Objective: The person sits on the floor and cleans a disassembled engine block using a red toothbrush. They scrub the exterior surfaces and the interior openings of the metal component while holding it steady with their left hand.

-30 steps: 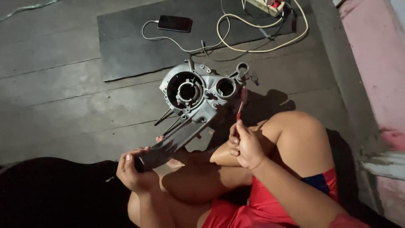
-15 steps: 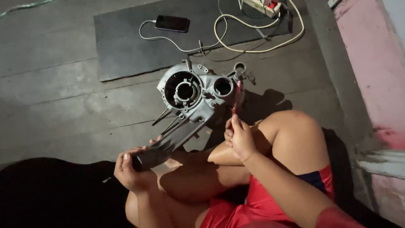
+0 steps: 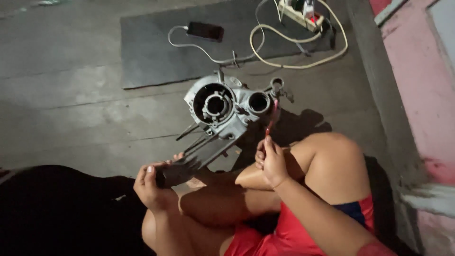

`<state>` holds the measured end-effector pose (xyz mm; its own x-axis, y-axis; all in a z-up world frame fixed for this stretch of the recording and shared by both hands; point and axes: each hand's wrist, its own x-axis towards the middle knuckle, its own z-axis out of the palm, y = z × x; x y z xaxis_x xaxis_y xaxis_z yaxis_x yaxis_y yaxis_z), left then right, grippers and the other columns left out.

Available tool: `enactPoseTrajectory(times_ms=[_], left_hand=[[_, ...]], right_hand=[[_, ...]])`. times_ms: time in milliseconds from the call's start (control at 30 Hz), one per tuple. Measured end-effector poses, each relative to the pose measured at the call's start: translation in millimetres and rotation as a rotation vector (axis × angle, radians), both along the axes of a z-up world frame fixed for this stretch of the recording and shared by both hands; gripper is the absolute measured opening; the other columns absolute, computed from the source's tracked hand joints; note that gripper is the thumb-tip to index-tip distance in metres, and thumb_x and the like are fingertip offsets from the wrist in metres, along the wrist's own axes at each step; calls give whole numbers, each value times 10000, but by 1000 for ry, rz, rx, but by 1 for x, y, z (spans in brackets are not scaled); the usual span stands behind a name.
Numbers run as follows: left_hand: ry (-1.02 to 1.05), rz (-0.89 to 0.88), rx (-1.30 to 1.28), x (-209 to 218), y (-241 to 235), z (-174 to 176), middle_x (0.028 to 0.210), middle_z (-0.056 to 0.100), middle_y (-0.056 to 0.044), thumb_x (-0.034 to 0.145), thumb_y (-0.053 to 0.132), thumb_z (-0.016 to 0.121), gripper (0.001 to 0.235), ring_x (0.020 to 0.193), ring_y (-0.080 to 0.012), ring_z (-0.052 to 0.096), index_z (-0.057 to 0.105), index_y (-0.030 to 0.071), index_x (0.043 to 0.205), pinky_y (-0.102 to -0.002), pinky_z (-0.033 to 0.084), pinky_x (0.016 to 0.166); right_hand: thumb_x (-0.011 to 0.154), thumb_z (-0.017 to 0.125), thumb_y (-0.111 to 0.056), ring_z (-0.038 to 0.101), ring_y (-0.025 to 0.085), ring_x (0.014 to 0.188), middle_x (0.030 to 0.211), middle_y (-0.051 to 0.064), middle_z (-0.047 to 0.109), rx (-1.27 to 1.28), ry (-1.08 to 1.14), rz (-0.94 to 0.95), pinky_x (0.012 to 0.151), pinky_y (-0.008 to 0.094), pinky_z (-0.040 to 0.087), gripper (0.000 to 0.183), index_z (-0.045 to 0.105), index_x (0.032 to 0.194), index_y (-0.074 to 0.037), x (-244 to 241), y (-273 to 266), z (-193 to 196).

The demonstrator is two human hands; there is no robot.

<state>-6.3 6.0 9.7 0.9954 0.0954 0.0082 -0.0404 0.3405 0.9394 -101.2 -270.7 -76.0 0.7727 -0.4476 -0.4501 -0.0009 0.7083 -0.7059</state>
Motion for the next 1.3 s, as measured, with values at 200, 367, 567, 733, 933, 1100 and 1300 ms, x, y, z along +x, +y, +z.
enactPoseTrajectory(times_ms=[200,367,567,733,933,1100,1300], left_hand=[[-50,43,-54,-2,-1,0,925,672,-148,926,173,502,225,955,-255,660,644,4,974,-381,520,969],[-144,221,85,1,-7,-5,766,667,-178,968,241,529,275,846,-234,711,650,0,916,-363,577,906],[-118,241,123,0,-5,-17,786,693,-194,980,232,556,287,795,-243,711,698,-17,956,-359,570,822],[-84,261,132,-3,-4,-20,791,721,-169,991,220,562,281,777,-221,713,723,-11,983,-341,569,785],[-41,275,130,-18,-6,-16,776,709,-135,974,153,603,209,745,-187,716,734,-9,964,-301,577,729],[-140,259,353,-27,-9,-4,780,715,-133,975,157,653,177,765,-158,646,756,13,980,-331,555,724],[-662,169,935,-56,-30,101,799,691,24,865,214,763,53,786,-215,666,758,162,854,-330,523,842]], right_hand=[[1089,490,-413,372,101,468,604,1,441,21,-5,-30,431,246,304,393,551,871,-91,-3,2,22],[1109,466,-391,418,133,400,572,14,379,-124,126,-116,368,250,342,400,546,875,-77,3,3,23],[1099,478,-433,417,143,430,591,15,376,-54,87,-90,396,262,340,403,547,882,-100,2,0,17],[1104,455,-472,412,137,449,598,2,368,-39,80,-33,419,255,331,424,537,880,-121,2,0,18],[1111,424,-515,413,170,473,625,17,368,-27,52,5,455,300,354,454,542,912,-125,1,-4,8],[1099,418,-564,393,159,495,634,-3,348,40,33,37,481,298,333,473,533,907,-148,-1,-6,6],[1109,375,-543,364,140,514,659,-22,324,123,88,62,494,287,330,461,508,902,-153,-5,3,13]])
